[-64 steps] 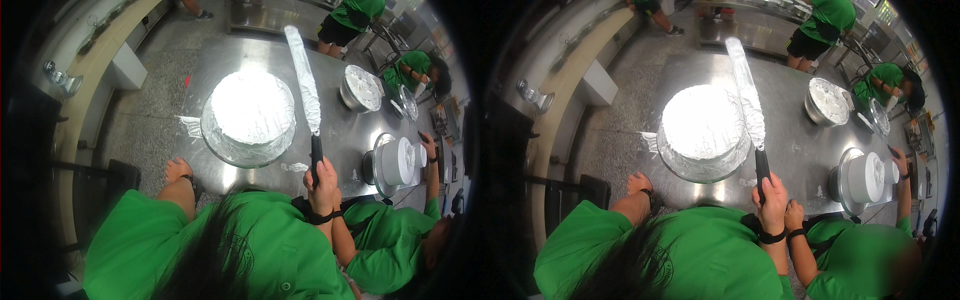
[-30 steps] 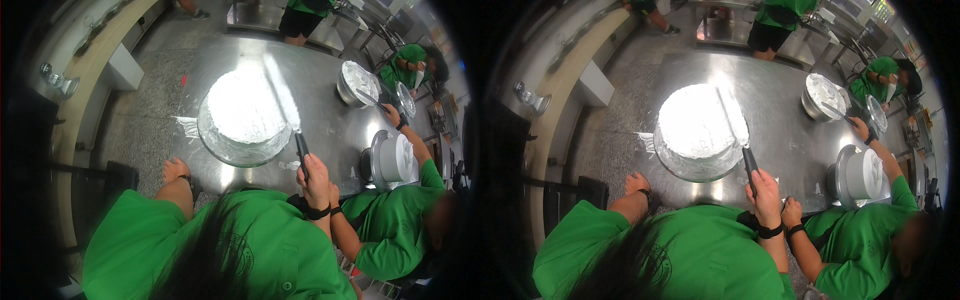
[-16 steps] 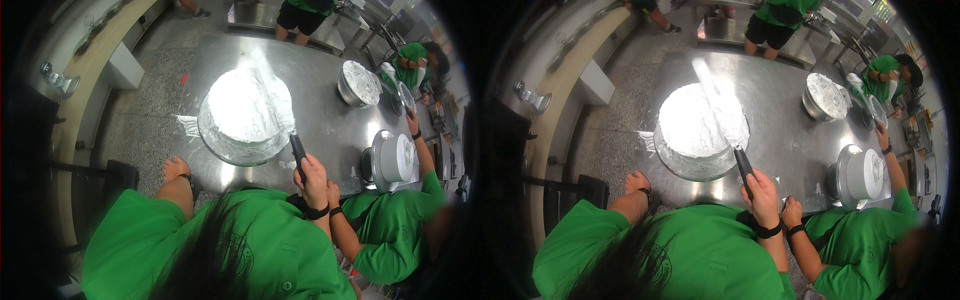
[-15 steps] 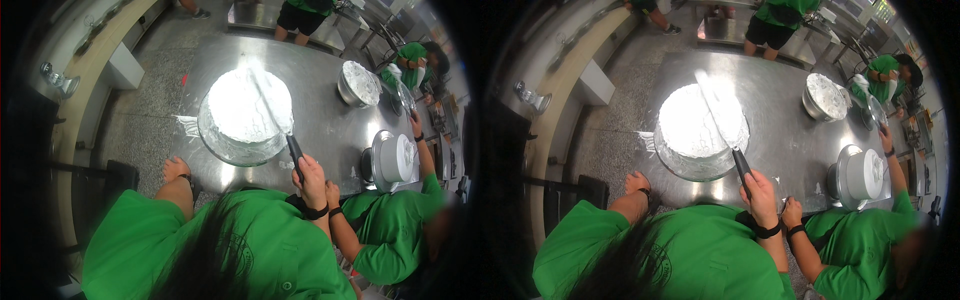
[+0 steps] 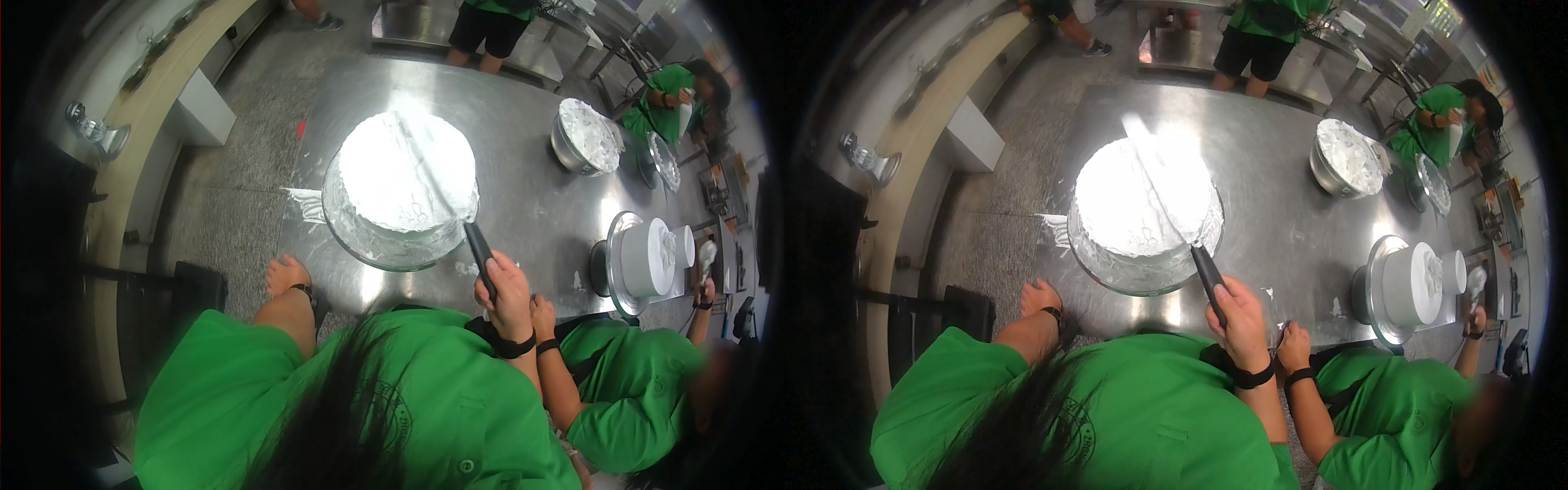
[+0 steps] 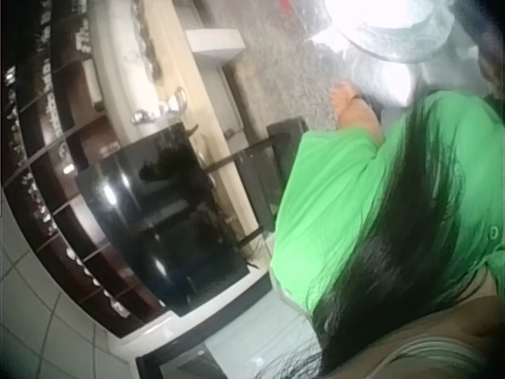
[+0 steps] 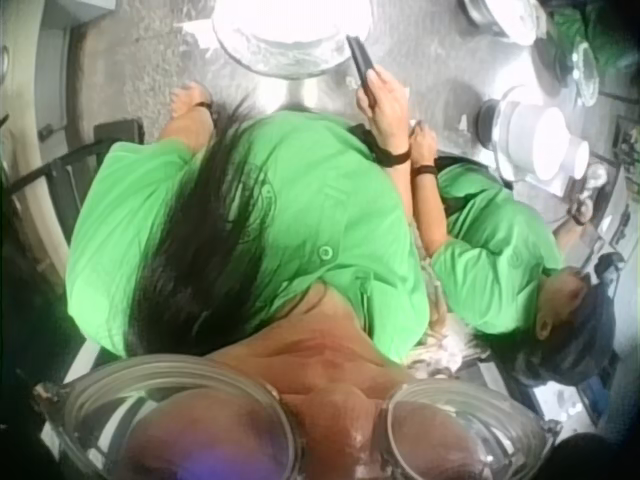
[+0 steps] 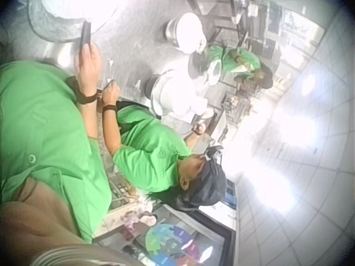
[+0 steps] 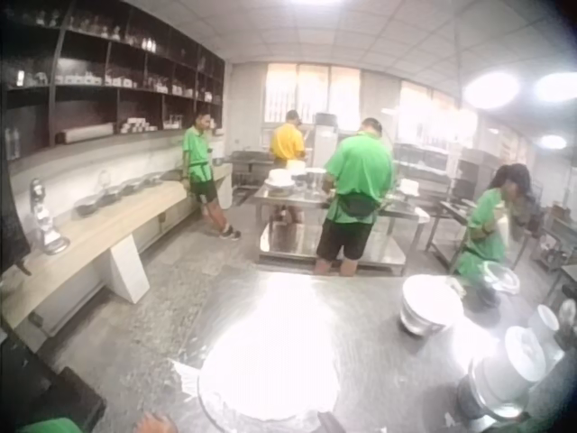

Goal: Apply and smooth white frosting over a round cake using a spatula.

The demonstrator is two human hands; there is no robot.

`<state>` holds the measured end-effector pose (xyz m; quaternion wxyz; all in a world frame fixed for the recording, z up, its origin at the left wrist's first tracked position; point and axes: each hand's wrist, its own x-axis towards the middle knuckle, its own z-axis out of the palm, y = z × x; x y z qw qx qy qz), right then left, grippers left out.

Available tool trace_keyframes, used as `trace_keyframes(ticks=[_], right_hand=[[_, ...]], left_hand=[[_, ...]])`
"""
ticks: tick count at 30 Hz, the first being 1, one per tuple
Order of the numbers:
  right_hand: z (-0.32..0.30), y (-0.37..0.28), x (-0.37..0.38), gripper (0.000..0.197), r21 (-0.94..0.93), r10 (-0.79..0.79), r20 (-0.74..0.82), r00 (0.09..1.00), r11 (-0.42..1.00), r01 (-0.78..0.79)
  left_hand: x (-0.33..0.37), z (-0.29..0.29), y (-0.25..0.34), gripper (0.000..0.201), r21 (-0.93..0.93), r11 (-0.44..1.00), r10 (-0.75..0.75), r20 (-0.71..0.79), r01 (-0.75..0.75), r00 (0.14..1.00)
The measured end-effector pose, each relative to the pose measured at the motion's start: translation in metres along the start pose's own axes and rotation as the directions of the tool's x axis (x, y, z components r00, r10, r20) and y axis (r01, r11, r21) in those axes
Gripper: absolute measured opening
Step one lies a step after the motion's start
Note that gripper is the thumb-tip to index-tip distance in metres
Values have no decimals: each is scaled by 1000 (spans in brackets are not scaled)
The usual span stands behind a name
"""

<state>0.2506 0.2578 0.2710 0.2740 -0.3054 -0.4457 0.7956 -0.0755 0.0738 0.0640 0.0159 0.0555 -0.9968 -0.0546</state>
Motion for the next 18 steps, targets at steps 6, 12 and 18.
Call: trace_keyframes(ticks=[6,12,18], right_hand=[[0,7,-1,36,-157,-59,-33,998,986,54],[-2,2,-8,33,48,-236,31,971,971,234],[-8,10,3,32,-101,53,-39,998,993,-56]], left_hand=[[-1,-6,1,49,9,1000,-19,65,18,998],[-1,-1,1,48,4,1000,-14,28,14,1000],[-1,3,0,47,-18,1000,-7,2,7,1000]])
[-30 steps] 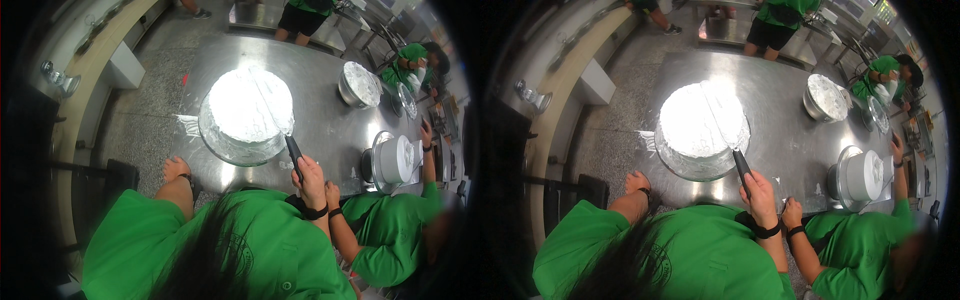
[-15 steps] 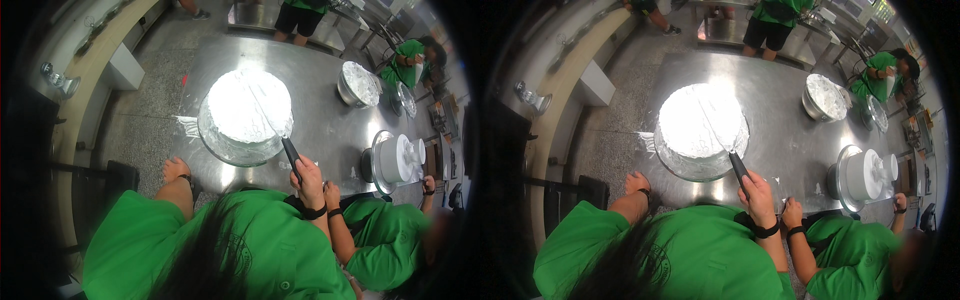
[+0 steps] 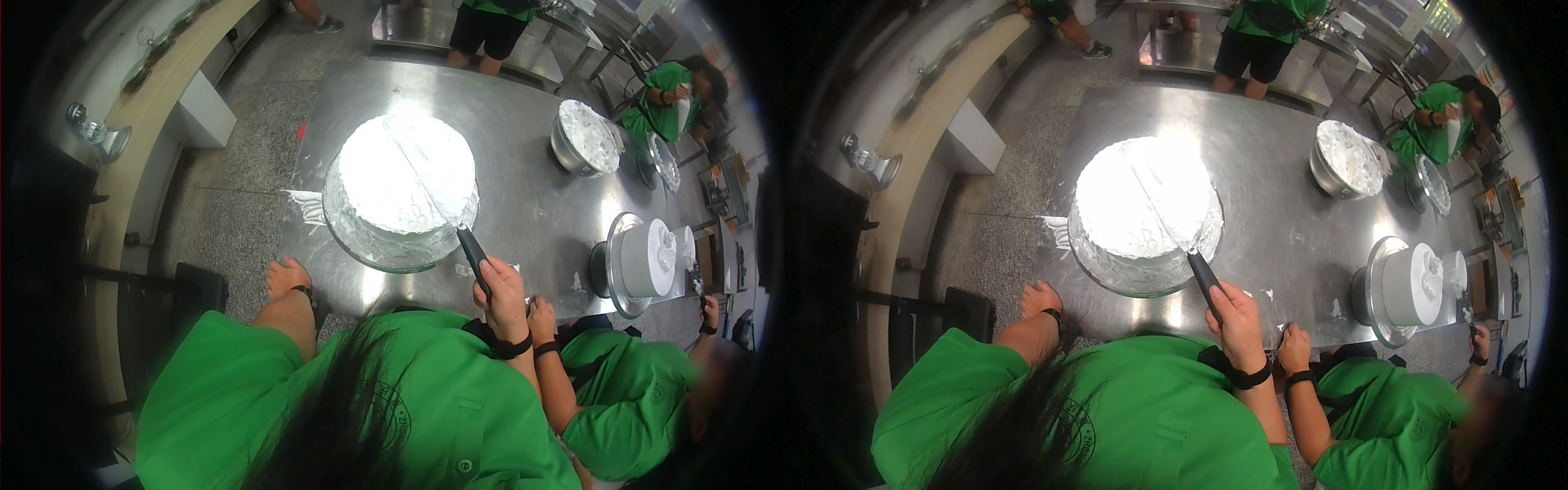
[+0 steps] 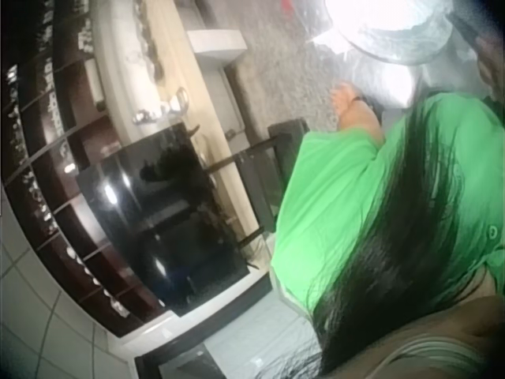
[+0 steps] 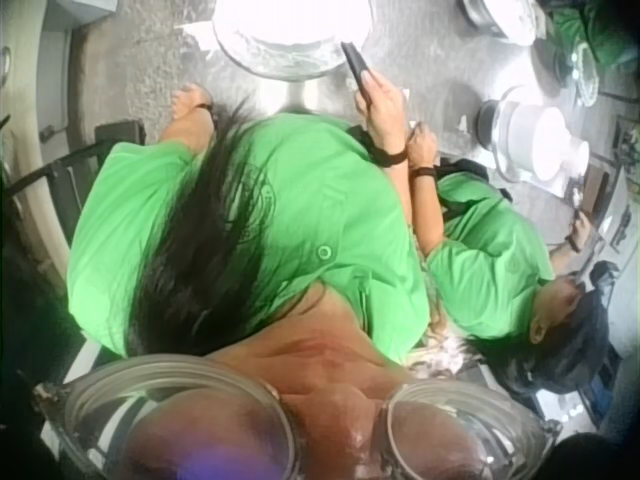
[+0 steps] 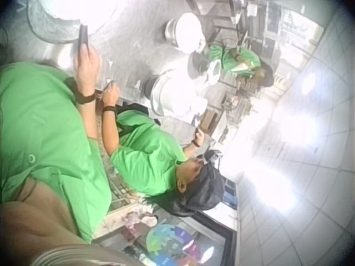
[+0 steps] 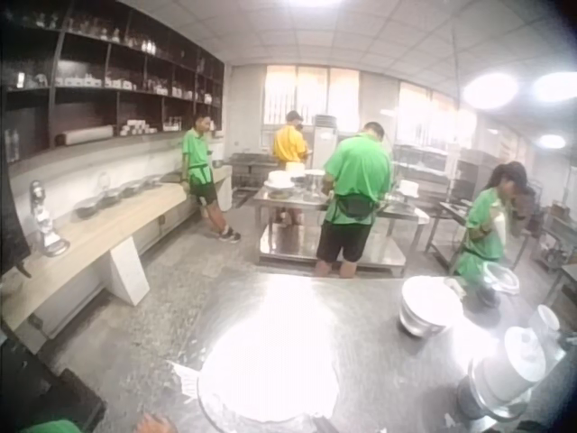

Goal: Apply and smooth white frosting over a round cake using a spatula.

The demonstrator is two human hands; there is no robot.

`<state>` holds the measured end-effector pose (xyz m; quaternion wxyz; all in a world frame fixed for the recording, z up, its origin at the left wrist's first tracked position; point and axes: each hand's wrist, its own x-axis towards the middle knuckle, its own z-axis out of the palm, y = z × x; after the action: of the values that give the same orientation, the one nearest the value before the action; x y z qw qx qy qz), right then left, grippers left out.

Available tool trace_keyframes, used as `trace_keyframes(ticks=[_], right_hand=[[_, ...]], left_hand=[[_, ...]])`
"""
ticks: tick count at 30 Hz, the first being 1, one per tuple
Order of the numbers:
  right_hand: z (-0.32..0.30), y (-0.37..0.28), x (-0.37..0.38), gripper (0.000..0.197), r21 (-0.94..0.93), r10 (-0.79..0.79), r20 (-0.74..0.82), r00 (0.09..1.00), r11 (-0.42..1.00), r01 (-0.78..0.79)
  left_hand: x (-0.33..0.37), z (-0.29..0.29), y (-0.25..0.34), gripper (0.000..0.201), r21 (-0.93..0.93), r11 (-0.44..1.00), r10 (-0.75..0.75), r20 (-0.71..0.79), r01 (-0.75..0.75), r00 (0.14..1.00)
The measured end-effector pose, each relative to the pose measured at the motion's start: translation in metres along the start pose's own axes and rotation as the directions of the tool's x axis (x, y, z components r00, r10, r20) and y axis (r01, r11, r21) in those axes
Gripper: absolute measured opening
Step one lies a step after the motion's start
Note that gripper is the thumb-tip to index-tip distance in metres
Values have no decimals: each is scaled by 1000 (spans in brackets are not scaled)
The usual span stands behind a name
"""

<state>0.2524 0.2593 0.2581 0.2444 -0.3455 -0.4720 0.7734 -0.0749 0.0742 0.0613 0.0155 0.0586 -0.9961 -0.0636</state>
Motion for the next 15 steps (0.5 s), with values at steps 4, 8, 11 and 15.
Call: trace_keyframes(ticks=[4,8,11,15], right_hand=[[9,1,-7,32,-57,-230,-3,973,972,230],[4,-8,-14,31,169,-419,173,891,904,393],[8,-6,-8,31,69,-237,96,967,970,231],[4,1,1,34,-39,-48,18,999,998,48]], left_hand=[[0,0,-1,46,26,1000,-3,-4,3,1000],[0,-3,1,45,19,1000,7,37,-8,999],[-1,-5,2,45,15,1000,-4,-6,4,1000],[-2,-4,2,44,2,1000,6,-22,-6,1000]])
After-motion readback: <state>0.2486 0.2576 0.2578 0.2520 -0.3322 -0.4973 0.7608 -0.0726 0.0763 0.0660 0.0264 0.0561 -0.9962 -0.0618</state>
